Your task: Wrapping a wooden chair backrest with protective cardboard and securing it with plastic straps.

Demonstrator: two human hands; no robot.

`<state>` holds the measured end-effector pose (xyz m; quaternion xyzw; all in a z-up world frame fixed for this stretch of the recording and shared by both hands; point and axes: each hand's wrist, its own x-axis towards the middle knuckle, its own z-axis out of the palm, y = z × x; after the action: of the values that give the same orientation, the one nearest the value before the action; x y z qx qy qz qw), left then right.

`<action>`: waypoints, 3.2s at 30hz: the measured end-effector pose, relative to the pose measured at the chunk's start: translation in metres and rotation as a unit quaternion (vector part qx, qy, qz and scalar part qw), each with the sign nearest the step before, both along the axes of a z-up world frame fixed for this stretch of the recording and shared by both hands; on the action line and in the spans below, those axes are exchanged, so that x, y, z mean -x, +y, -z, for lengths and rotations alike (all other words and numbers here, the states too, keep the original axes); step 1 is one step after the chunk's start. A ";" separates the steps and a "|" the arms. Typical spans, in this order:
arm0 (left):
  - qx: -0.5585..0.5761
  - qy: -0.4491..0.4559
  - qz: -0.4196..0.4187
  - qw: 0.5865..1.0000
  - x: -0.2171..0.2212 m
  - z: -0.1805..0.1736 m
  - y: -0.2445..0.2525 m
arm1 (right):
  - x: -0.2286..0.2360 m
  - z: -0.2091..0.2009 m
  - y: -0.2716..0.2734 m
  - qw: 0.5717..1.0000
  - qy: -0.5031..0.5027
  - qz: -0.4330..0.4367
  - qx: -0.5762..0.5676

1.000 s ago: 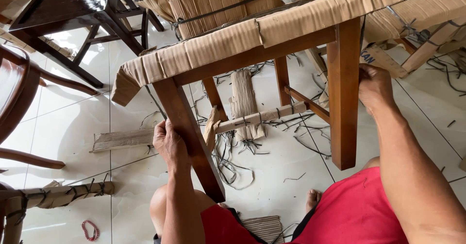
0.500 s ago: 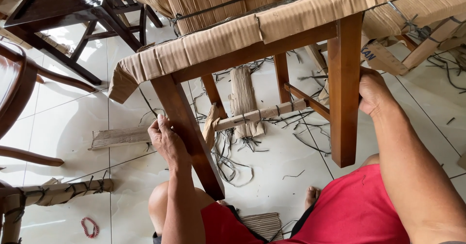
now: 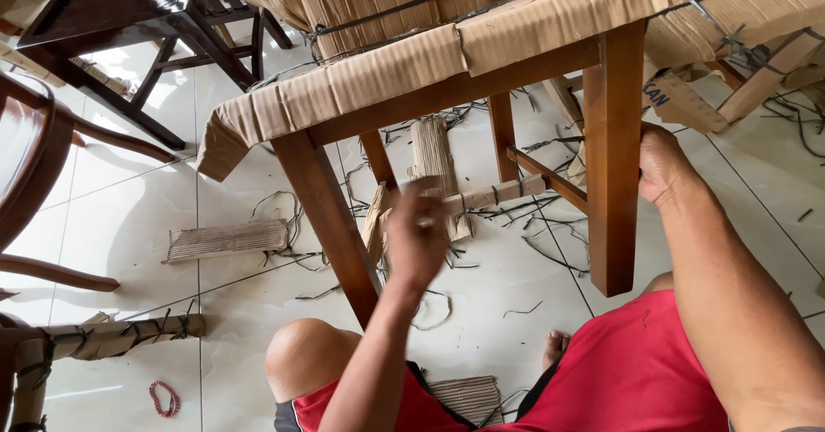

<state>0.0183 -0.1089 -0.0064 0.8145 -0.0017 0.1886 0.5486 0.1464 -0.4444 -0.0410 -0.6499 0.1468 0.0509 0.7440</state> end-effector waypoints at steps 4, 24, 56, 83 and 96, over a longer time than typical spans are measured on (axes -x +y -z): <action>-0.074 -0.005 0.094 0.993 -0.032 -0.007 -0.059 | -0.010 0.018 -0.011 1.000 -0.006 -0.003 -0.014; -0.131 0.081 0.100 0.983 -0.067 0.014 -0.102 | 0.006 0.009 0.003 0.941 -0.221 0.127 0.222; 0.287 -0.058 -0.288 0.912 0.013 -0.045 0.110 | 0.072 -0.049 0.217 0.987 -0.080 -0.100 -0.092; -0.230 0.078 -0.067 0.968 0.015 -0.014 0.065 | 0.093 -0.070 0.240 0.987 -0.021 -0.113 -0.112; -0.168 0.137 -0.077 0.973 0.029 -0.045 0.081 | 0.095 -0.073 0.236 0.672 -0.540 -0.164 0.479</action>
<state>-0.0106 -0.0279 0.0390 0.9107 0.1048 0.1145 0.3827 0.0519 -0.2085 0.0317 -0.8447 -0.3853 -0.2657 0.2598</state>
